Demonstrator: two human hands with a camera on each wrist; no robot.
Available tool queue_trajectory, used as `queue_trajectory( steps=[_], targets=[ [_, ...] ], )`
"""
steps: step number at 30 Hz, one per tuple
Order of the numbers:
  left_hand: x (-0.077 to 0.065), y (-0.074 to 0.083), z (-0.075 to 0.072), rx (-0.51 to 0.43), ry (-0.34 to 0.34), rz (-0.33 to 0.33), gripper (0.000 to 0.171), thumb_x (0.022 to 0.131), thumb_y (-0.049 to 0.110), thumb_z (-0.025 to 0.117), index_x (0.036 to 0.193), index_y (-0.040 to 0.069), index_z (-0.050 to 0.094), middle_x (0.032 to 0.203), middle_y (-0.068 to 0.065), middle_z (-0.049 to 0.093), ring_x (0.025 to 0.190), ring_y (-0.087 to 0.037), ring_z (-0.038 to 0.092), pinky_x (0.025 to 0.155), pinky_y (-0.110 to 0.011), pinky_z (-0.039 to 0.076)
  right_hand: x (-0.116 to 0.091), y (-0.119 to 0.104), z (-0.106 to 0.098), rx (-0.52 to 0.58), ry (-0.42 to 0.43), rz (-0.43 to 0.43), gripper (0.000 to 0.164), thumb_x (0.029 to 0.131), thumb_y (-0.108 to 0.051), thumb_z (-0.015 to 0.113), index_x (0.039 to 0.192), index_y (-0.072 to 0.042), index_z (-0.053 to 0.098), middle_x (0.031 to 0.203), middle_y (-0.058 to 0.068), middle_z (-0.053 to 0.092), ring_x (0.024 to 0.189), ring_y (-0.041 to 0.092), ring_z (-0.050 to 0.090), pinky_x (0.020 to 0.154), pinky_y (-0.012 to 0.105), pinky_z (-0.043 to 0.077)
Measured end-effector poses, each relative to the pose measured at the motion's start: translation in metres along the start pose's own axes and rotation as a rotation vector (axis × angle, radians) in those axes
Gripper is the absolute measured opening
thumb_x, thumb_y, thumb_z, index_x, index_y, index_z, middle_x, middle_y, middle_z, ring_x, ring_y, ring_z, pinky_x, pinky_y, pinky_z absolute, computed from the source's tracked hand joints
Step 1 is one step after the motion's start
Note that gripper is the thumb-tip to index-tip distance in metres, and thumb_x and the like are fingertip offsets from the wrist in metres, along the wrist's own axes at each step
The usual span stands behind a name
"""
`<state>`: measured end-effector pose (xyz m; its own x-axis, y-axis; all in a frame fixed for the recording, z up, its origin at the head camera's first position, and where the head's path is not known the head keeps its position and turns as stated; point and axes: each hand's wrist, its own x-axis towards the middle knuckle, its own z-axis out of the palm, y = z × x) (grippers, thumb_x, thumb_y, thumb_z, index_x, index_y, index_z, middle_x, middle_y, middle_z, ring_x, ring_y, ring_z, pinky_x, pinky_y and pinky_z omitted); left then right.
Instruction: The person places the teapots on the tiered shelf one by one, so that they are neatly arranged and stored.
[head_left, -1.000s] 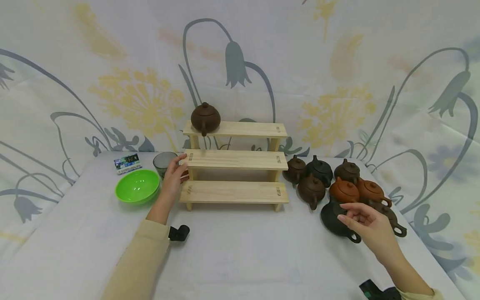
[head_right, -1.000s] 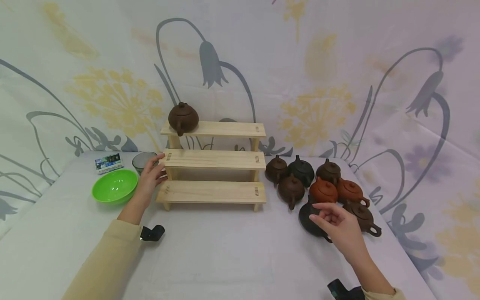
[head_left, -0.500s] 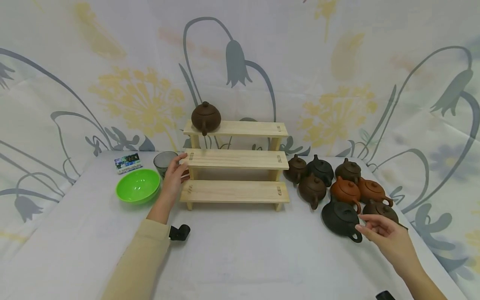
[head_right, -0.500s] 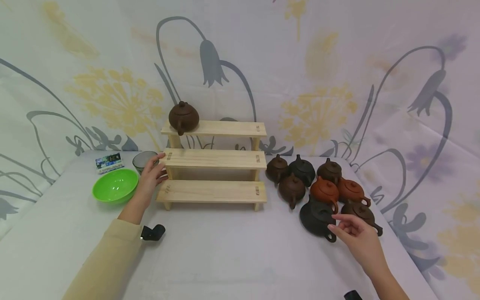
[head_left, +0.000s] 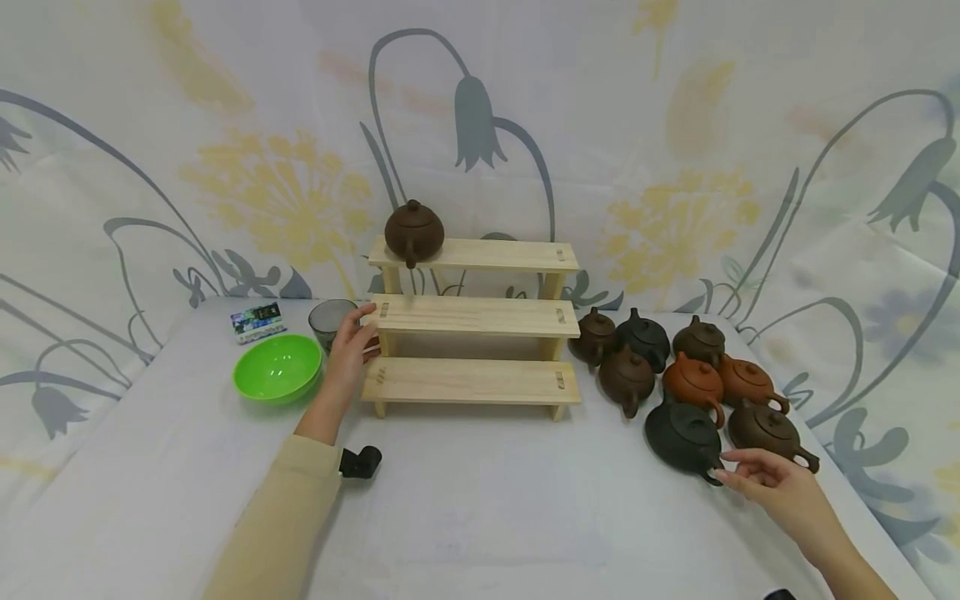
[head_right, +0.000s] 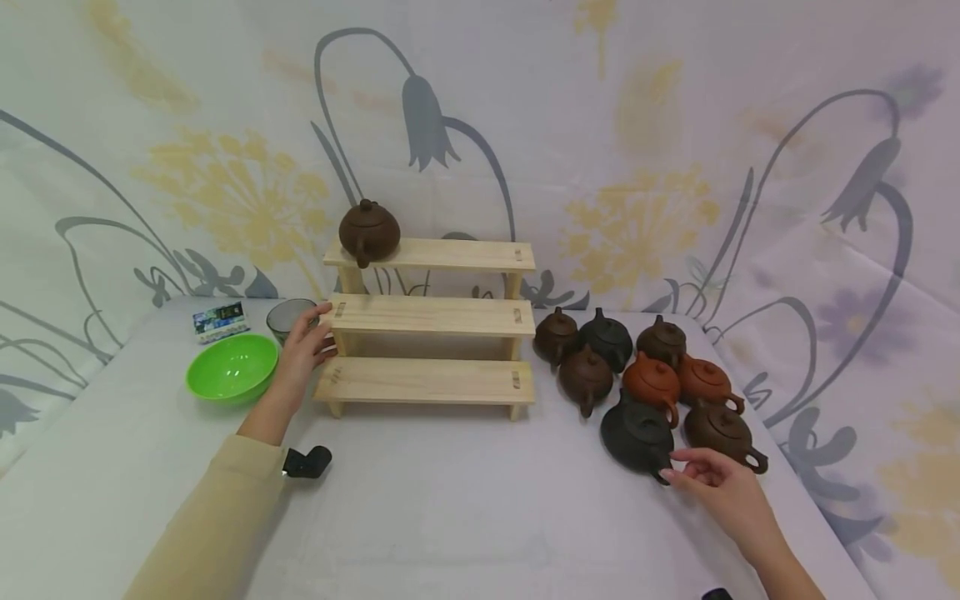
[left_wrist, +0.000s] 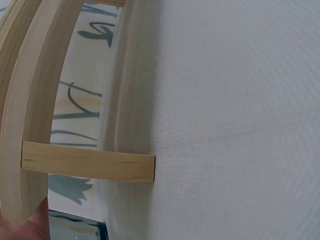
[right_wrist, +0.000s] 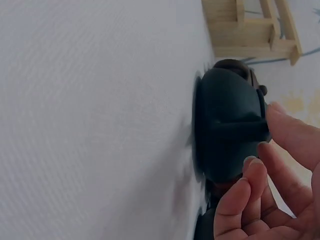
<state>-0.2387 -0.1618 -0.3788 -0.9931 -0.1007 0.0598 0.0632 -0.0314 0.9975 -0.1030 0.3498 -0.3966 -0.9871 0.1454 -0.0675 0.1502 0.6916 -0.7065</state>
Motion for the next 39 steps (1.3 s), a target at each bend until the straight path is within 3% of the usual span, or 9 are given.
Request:
queue_trajectory(
  steps=[7, 11, 15, 20, 26, 33, 39],
  targets=[
    [0.002, -0.001, -0.001, 0.009, 0.0, -0.003, 0.042, 0.102, 0.02, 0.037, 0.142, 0.01, 0.034, 0.121, -0.016, 0.044, 0.113, -0.029, 0.044, 0.096, -0.039, 0.034, 0.006, 0.006, 0.0, -0.001, -0.119, 0.036, 0.045, 0.083, -0.027, 0.072, 0.108, 0.009, 0.059, 0.079, 0.002, 0.06, 0.065, 0.011, 0.052, 0.055, 0.026, 0.042],
    [0.002, -0.002, -0.001, 0.009, 0.002, -0.008, 0.042, 0.102, 0.02, 0.038, 0.142, 0.009, 0.034, 0.12, -0.016, 0.044, 0.112, -0.028, 0.045, 0.096, -0.038, 0.035, 0.007, 0.01, 0.004, 0.049, -0.197, 0.018, 0.042, 0.082, -0.021, 0.072, 0.107, 0.01, 0.061, 0.083, 0.005, 0.066, 0.067, 0.011, 0.052, 0.057, 0.026, 0.043],
    [0.002, -0.003, 0.0, 0.002, 0.003, -0.008, 0.042, 0.101, 0.02, 0.038, 0.142, 0.009, 0.034, 0.118, -0.015, 0.045, 0.111, -0.028, 0.045, 0.096, -0.038, 0.035, 0.006, 0.011, 0.009, 0.118, -0.224, 0.024, 0.041, 0.082, -0.021, 0.072, 0.109, 0.009, 0.062, 0.094, 0.008, 0.068, 0.071, 0.01, 0.053, 0.06, 0.026, 0.045],
    [0.002, -0.003, 0.0, -0.004, -0.004, -0.001, 0.042, 0.102, 0.02, 0.038, 0.142, 0.009, 0.033, 0.118, -0.015, 0.044, 0.113, -0.03, 0.045, 0.097, -0.04, 0.034, 0.005, 0.007, 0.012, 0.166, -0.212, 0.041, 0.039, 0.087, -0.023, 0.066, 0.109, 0.009, 0.061, 0.102, 0.009, 0.067, 0.074, 0.008, 0.054, 0.06, 0.026, 0.045],
    [0.002, -0.004, -0.002, 0.008, -0.004, 0.003, 0.043, 0.101, 0.021, 0.039, 0.142, 0.01, 0.033, 0.12, -0.015, 0.044, 0.114, -0.03, 0.045, 0.097, -0.04, 0.035, 0.005, -0.001, 0.017, 0.241, -0.129, 0.033, 0.035, 0.087, -0.019, 0.067, 0.104, 0.012, 0.064, 0.087, 0.001, 0.068, 0.068, 0.011, 0.049, 0.059, 0.027, 0.043],
    [0.001, -0.004, -0.002, 0.016, 0.004, -0.001, 0.042, 0.101, 0.021, 0.039, 0.141, 0.01, 0.034, 0.119, -0.015, 0.045, 0.113, -0.029, 0.045, 0.097, -0.041, 0.035, 0.001, -0.009, 0.022, 0.314, -0.091, 0.058, 0.035, 0.085, -0.018, 0.069, 0.104, 0.012, 0.065, 0.082, 0.0, 0.068, 0.067, 0.011, 0.051, 0.059, 0.027, 0.044],
    [0.001, -0.003, -0.001, 0.008, 0.003, 0.0, 0.041, 0.101, 0.021, 0.039, 0.141, 0.01, 0.035, 0.119, -0.016, 0.044, 0.114, -0.03, 0.045, 0.098, -0.041, 0.034, -0.001, -0.02, 0.022, 0.337, -0.059, -0.004, 0.033, 0.088, -0.015, 0.066, 0.103, 0.014, 0.064, 0.081, 0.003, 0.067, 0.067, 0.011, 0.051, 0.058, 0.027, 0.042]
  ],
)
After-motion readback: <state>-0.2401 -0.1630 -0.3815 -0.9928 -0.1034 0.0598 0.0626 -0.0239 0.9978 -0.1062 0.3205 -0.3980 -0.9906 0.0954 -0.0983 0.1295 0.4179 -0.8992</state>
